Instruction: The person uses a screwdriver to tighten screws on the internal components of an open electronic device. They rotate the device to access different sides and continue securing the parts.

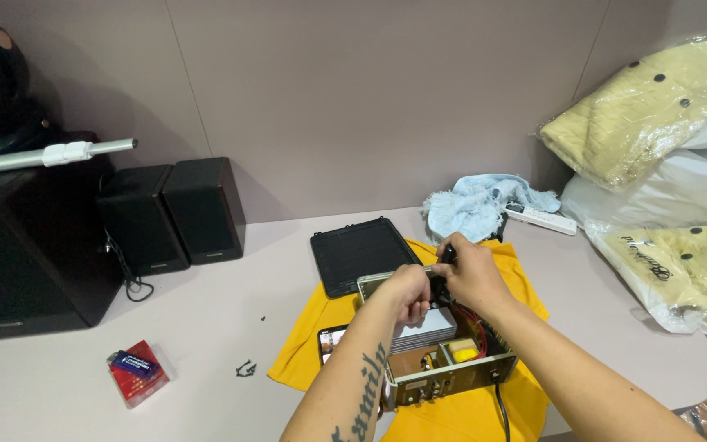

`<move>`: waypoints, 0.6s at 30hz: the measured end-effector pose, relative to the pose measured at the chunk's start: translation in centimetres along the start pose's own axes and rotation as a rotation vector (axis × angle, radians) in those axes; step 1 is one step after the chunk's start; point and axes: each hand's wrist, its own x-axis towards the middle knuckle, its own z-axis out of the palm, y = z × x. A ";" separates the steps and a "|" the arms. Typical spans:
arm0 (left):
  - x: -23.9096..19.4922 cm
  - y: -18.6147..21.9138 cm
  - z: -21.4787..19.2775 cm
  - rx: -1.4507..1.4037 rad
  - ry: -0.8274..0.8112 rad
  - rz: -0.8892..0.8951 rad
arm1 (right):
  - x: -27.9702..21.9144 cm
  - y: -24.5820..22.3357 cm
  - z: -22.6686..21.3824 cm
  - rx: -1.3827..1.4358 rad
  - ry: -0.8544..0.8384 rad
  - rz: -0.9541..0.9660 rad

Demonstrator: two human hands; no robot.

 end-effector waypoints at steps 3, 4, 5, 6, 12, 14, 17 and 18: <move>1.5 -0.6 0.2 0.046 0.010 -0.009 | 0.2 0.3 0.1 0.011 0.022 -0.009; 2.4 -0.9 0.2 0.046 0.010 -0.008 | 0.1 0.1 0.1 0.011 0.024 -0.011; 3.3 -1.2 0.2 0.071 0.015 -0.002 | 0.0 0.0 0.0 0.021 0.028 0.005; 4.3 -1.6 0.2 0.096 0.021 0.004 | -0.1 -0.1 -0.1 0.031 0.032 0.021; 2.9 -0.4 0.9 0.416 0.035 0.139 | -2.2 -2.0 -2.7 0.132 0.107 0.138; 2.7 0.1 0.8 0.680 0.021 0.257 | -2.5 -2.0 -3.8 0.256 0.188 0.199; -1.1 1.7 1.1 1.049 0.029 0.411 | -4.1 -2.6 -5.9 0.446 0.350 0.244; -3.0 2.4 1.2 1.154 0.061 0.447 | -4.8 -3.0 -6.7 0.517 0.429 0.222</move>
